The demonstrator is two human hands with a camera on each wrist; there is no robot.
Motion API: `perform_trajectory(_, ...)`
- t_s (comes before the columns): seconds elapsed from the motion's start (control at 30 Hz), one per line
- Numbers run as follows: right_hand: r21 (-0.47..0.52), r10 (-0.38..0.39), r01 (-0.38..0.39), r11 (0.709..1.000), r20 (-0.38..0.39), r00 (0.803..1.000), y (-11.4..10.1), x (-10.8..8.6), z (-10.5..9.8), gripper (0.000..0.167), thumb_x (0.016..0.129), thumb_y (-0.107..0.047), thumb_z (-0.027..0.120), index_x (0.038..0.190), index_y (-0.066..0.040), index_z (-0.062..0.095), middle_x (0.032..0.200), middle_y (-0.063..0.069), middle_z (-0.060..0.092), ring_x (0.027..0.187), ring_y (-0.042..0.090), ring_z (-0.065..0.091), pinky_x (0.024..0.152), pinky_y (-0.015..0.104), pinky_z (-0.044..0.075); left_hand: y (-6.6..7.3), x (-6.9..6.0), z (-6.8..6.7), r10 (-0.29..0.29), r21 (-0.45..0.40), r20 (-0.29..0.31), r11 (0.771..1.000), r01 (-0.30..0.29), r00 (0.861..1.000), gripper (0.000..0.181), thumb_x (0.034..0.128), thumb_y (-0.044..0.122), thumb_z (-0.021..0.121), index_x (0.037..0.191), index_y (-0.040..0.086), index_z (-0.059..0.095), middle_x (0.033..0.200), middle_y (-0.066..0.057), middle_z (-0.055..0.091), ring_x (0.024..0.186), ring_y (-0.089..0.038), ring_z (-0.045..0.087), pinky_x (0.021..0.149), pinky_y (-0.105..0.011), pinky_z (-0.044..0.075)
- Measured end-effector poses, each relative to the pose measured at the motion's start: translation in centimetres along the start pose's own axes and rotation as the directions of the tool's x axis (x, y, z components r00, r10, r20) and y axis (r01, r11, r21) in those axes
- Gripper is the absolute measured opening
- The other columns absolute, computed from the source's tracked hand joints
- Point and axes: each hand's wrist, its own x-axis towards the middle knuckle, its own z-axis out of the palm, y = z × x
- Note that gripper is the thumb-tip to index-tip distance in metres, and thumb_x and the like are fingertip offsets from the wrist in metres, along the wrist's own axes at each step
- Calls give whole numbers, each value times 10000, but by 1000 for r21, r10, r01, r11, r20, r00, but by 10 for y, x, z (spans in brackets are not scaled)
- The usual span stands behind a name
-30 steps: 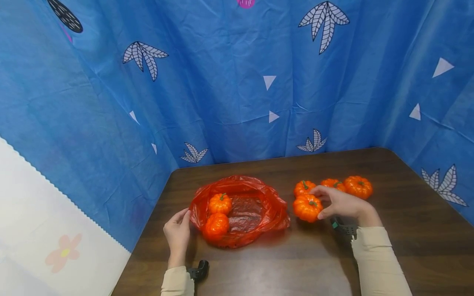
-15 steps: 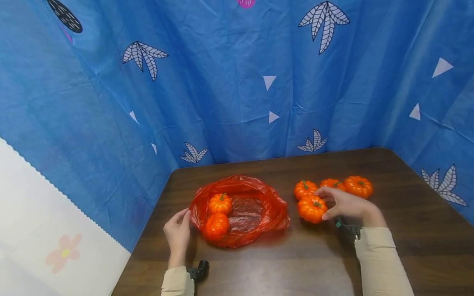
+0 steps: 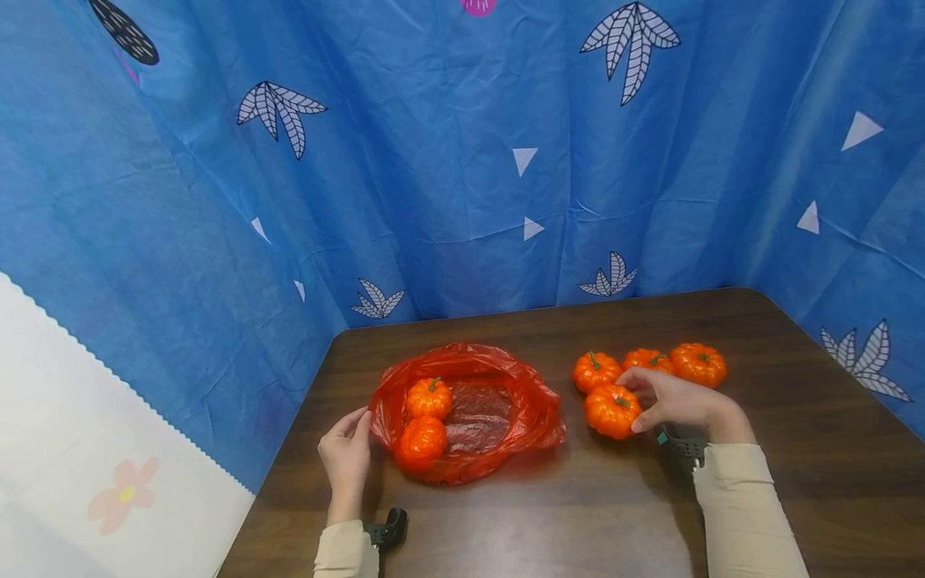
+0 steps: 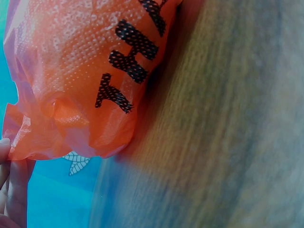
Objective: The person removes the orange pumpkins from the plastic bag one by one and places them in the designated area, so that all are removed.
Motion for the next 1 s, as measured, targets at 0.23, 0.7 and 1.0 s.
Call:
perform_trajectory(0.23,0,14,-14,1000,11,1000,1,-1,0,653,782,-191,840,1303,-20,486,1397,256,516,1268,496,515,1022,604,492,0,0,-1,5,3,6,1000,-5,1000,244,956,245,691,1099,62,767,1107,-152,756,991,-306,737,736,-150,575)
perform_trajectory(0.7,11,35,-36,999,30,999,4,1,1,680,777,-193,847,1317,-15,474,1412,264,498,1284,510,499,1039,596,485,1,-1,1,16,-3,-7,1000,-16,1000,229,950,215,699,1086,45,770,1088,-179,756,976,-337,737,701,-105,557)
perform_trajectory(1.0,36,49,-51,998,49,998,7,2,1,690,779,-180,841,1338,-16,470,1432,276,471,1308,531,467,1047,596,479,0,0,1,34,-18,-5,999,-34,999,231,944,202,706,1086,29,767,1072,-198,754,923,-290,751,678,-102,556)
